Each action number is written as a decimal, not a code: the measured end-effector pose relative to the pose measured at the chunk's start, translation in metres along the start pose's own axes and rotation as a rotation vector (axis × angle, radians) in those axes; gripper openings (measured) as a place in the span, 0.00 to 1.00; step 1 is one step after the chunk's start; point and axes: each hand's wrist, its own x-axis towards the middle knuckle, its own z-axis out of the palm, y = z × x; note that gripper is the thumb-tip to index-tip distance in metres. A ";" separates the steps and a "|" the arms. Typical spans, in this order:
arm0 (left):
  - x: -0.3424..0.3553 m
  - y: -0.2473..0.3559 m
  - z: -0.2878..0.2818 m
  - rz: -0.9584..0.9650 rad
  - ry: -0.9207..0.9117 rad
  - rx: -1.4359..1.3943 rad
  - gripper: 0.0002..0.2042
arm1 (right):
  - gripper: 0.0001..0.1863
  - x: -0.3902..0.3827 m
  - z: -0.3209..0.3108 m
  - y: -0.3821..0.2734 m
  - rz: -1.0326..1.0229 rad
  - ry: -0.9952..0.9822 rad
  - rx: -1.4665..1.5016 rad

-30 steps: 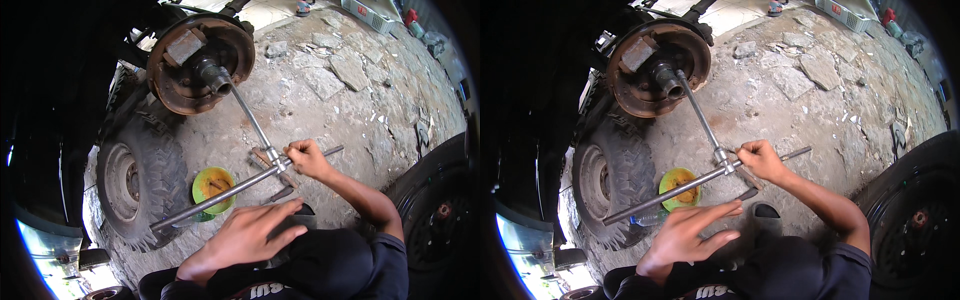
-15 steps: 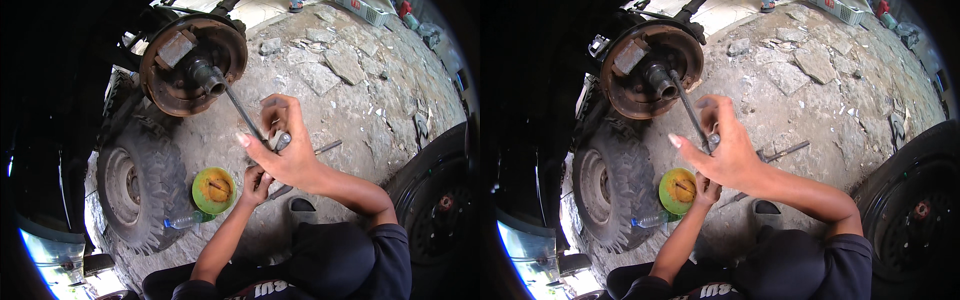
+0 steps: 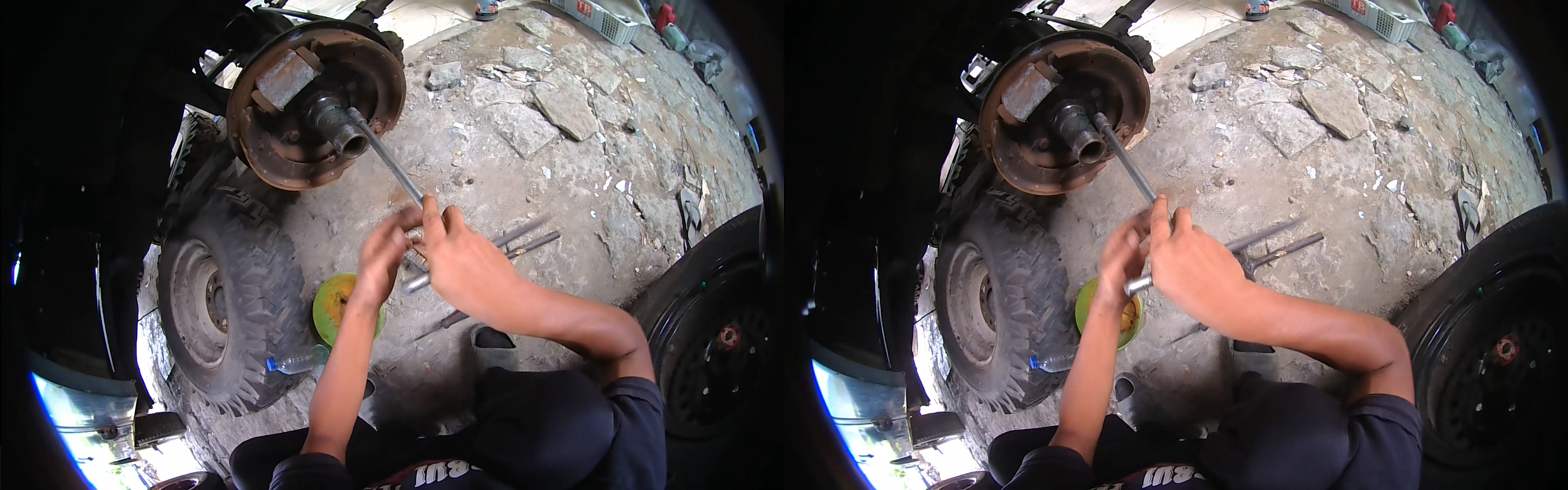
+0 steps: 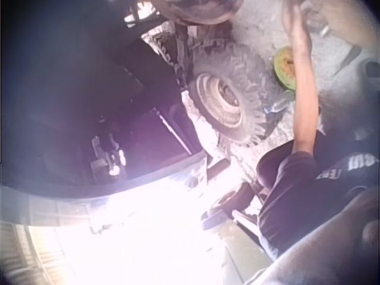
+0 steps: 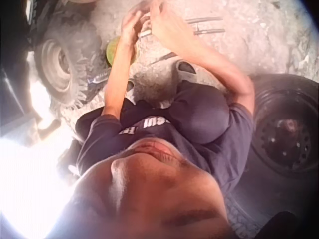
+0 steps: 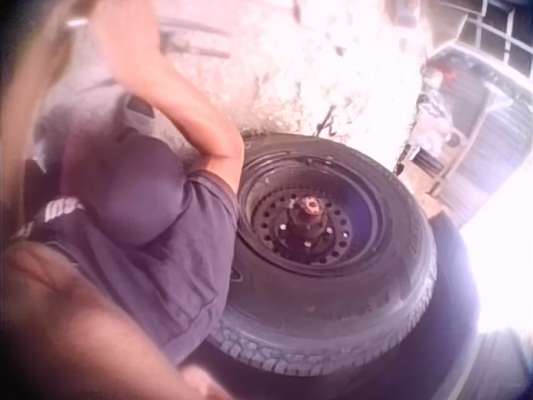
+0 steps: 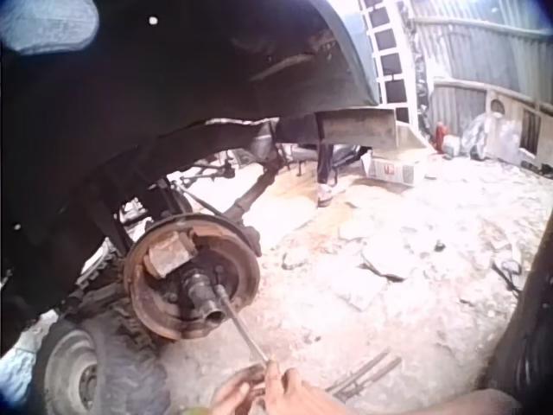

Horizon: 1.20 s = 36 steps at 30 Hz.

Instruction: The person uses a lug wrench to loosen and remove bolts from a vehicle's brake drum assembly.

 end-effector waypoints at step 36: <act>0.061 0.070 0.035 -0.010 0.265 -0.068 0.11 | 0.19 0.004 -0.035 -0.017 0.419 -0.051 1.813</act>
